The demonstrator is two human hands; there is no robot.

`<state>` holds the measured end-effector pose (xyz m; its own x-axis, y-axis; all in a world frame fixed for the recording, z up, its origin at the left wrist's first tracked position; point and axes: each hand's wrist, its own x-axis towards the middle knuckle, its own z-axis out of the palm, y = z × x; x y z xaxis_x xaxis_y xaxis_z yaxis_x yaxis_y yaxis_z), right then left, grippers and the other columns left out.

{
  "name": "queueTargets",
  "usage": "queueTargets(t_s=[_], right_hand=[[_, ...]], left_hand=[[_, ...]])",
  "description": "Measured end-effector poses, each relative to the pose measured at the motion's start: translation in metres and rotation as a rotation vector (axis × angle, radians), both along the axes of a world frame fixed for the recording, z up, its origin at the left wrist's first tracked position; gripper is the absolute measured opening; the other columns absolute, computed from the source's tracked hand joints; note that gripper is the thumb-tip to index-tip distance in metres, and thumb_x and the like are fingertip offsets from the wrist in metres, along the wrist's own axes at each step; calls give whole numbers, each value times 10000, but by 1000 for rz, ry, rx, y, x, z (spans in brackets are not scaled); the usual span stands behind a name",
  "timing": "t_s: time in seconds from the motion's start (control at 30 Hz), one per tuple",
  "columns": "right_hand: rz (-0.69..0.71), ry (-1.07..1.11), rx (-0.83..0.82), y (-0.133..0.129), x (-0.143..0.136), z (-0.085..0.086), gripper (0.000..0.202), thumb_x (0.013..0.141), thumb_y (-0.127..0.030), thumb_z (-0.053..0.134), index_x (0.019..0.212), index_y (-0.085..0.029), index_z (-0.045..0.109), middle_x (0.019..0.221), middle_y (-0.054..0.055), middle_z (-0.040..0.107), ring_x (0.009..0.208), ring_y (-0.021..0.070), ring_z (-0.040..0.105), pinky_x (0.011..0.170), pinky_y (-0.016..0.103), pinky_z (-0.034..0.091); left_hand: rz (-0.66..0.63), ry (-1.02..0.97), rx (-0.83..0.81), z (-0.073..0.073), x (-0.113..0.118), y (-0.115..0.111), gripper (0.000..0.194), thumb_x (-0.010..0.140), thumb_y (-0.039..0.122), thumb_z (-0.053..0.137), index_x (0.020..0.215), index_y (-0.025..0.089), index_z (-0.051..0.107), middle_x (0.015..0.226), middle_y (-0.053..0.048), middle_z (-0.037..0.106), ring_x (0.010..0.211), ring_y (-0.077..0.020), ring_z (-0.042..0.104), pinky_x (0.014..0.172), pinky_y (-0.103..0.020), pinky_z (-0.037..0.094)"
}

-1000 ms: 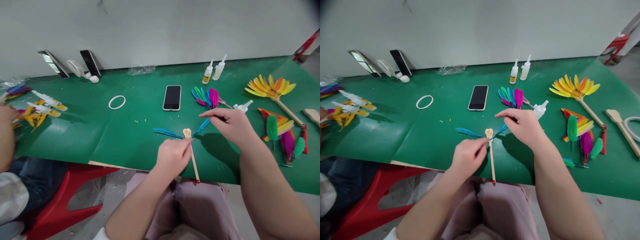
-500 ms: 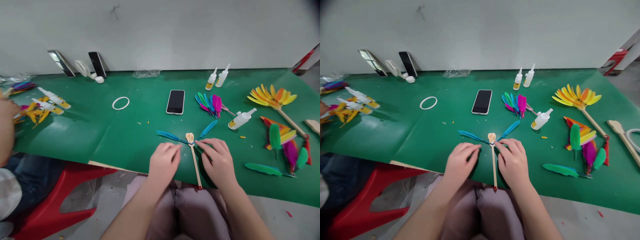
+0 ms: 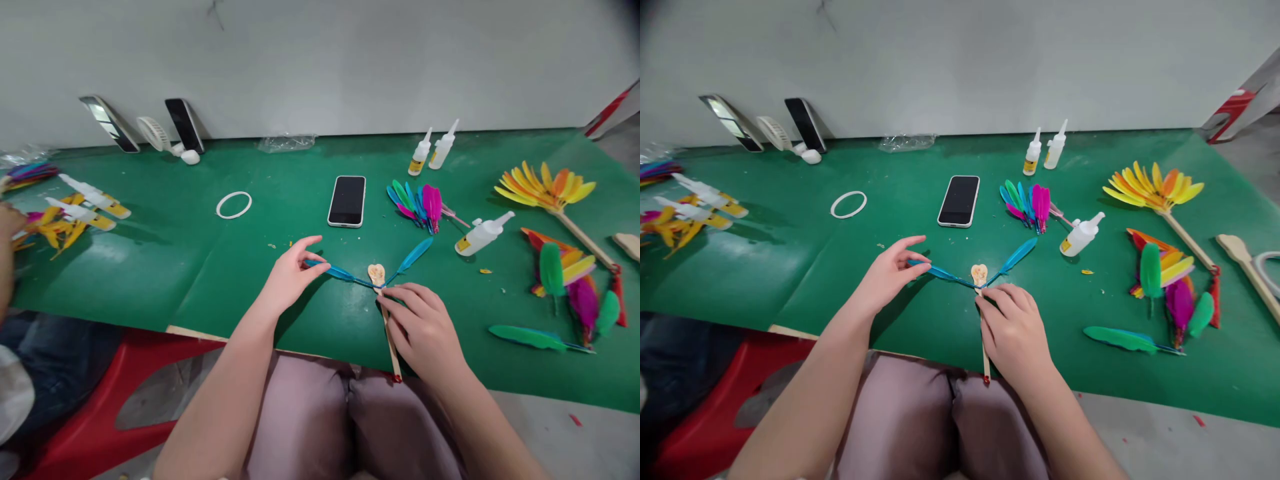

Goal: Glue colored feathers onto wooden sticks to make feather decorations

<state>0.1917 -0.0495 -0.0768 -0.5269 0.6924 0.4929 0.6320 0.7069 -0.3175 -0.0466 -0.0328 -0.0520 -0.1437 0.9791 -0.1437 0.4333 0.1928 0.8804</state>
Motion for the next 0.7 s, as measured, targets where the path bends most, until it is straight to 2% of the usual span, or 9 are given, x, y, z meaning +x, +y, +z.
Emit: queueTargets(t_s=[0.17, 0.3, 0.7], right_hand=[[-8, -44, 1, 1, -1, -1, 274, 780, -117, 516, 1006, -109, 671, 1089, 97, 638, 1044, 262, 525, 882, 434, 463], [-9, -50, 11, 1, -2, -2, 277, 782, -121, 518, 1016, -111, 667, 1090, 85, 644, 1075, 254, 527, 914, 425, 454], [13, -62, 48, 1, -4, -5, 276, 791, -93, 487, 1007, -98, 658, 1078, 99, 653, 1081, 214, 575, 964, 390, 470]], left_hand=[[-4, 1, -28, -1, 0, 3, 530, 711, 271, 654, 1215, 248, 491, 786, -6, 624, 630, -122, 573, 610, -267, 457], [4, -14, -21, 0, 1, 3, 479, 736, 248, 625, 1199, 243, 505, 691, 17, 586, 630, -123, 578, 601, -250, 460], [1, 54, 23, -9, 0, 4, 426, 758, 257, 595, 1175, 264, 512, 691, 26, 517, 621, -121, 550, 581, -252, 444]])
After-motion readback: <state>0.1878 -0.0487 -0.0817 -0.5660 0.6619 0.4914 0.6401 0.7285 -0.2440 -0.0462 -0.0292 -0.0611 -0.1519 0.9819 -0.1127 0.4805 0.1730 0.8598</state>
